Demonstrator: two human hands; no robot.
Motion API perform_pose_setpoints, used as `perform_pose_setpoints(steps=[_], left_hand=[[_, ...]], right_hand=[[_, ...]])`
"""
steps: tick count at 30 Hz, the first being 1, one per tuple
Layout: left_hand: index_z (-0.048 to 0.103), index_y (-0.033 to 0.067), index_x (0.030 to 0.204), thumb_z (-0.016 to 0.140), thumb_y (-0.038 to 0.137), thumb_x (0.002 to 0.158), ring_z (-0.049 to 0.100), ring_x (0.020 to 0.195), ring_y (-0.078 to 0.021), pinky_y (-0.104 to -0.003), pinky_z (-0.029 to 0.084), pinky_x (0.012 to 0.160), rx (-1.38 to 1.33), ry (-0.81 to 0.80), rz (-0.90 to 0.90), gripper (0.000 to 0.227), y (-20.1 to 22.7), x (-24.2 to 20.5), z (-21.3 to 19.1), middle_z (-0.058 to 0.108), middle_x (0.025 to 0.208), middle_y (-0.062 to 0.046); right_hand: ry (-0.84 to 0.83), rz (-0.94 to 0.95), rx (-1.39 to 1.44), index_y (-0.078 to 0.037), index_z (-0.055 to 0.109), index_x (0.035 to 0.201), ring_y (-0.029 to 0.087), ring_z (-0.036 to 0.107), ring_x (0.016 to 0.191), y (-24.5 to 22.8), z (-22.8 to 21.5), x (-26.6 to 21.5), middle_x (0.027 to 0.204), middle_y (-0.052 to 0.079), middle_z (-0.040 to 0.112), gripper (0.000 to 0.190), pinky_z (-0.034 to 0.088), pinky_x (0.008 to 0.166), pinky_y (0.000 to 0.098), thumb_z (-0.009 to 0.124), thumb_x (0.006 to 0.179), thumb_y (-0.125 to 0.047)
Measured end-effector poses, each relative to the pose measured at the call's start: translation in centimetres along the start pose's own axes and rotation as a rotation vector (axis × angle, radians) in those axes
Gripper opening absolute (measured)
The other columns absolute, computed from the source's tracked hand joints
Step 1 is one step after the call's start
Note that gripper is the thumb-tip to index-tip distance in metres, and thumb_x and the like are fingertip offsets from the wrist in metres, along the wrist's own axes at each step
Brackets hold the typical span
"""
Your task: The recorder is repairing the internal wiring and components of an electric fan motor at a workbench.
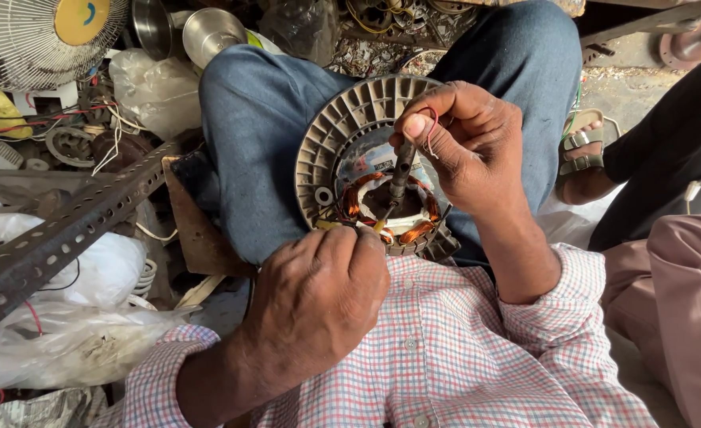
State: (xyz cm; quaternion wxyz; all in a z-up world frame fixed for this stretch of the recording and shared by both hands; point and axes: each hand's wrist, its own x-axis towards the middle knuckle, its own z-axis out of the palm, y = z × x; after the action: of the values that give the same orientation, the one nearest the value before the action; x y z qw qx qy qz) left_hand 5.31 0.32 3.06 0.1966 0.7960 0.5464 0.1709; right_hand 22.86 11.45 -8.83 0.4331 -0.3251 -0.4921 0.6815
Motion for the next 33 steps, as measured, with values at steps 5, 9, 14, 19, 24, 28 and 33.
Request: perform_pose_setpoints(steps=[5,9,14,19,24,28,33], left_hand=[[0.059,-0.0007,0.086,0.065,0.013,0.094,0.059,0.059,-0.0211,-0.035,0.048,0.047,0.063,-0.003,0.019,0.017,0.3,0.0,-0.2,0.055,0.069,-0.01],[0.063,-0.0044,0.092,0.065,0.01,0.097,0.059,0.058,-0.0178,-0.031,0.048,0.044,0.081,-0.013,0.03,0.016,0.0,-0.9,0.5,0.057,0.069,-0.01],[0.066,-0.0101,0.104,0.066,0.008,0.099,0.06,0.062,-0.0181,-0.03,0.049,0.049,0.111,0.072,0.083,0.019,-0.4,-1.9,1.1,0.062,0.075,-0.013],[0.066,-0.0096,0.105,0.068,0.006,0.1,0.062,0.064,-0.0178,-0.028,0.05,0.05,0.15,0.12,0.141,0.016,-0.8,-2.1,1.2,0.063,0.078,-0.013],[0.067,-0.009,0.105,0.069,0.004,0.097,0.063,0.068,-0.0195,-0.032,0.052,0.054,0.104,0.089,0.144,0.015,-1.2,-1.9,0.3,0.063,0.08,-0.013],[0.067,-0.0086,0.109,0.068,0.004,0.097,0.062,0.076,-0.0212,-0.033,0.054,0.059,0.093,0.053,0.153,0.018,-1.0,-1.6,-0.6,0.062,0.088,-0.014],[0.067,-0.0074,0.106,0.067,0.005,0.096,0.061,0.077,-0.0217,-0.034,0.053,0.06,0.105,0.017,0.185,0.016,-1.0,-1.2,-1.1,0.062,0.091,-0.015]], right_hand=[[-0.01,-0.01,0.007,0.003,0.069,0.102,0.014,0.072,0.085,-0.2,0.1,0.1,0.097,0.008,0.071,0.008,0.059,0.077,0.0253,0.071,0.105,-0.004],[-0.009,0.003,0.016,0.002,0.069,0.103,0.014,0.072,0.085,-0.3,0.1,0.0,0.098,0.007,0.07,0.008,0.059,0.078,0.0251,0.072,0.105,-0.004],[0.004,-0.005,-0.033,0.003,0.068,0.104,0.012,0.071,0.085,-0.3,0.2,-0.3,0.092,0.007,0.07,0.008,0.057,0.079,0.0238,0.072,0.106,-0.004],[0.013,0.002,-0.019,0.003,0.069,0.103,0.012,0.071,0.084,0.0,0.2,-0.1,0.097,0.007,0.07,0.008,0.058,0.078,0.0241,0.072,0.105,-0.004],[0.006,0.001,-0.022,0.004,0.069,0.104,0.013,0.072,0.085,0.0,0.1,0.2,0.097,0.008,0.07,0.007,0.059,0.078,0.0251,0.072,0.105,-0.003],[0.017,0.013,-0.005,0.004,0.069,0.104,0.013,0.072,0.085,0.1,0.0,0.3,0.098,0.008,0.071,0.007,0.059,0.079,0.0252,0.072,0.105,-0.002],[0.006,0.002,0.034,0.003,0.069,0.105,0.013,0.072,0.085,0.0,0.1,0.3,0.098,0.009,0.071,0.006,0.06,0.079,0.0253,0.072,0.105,-0.003]])
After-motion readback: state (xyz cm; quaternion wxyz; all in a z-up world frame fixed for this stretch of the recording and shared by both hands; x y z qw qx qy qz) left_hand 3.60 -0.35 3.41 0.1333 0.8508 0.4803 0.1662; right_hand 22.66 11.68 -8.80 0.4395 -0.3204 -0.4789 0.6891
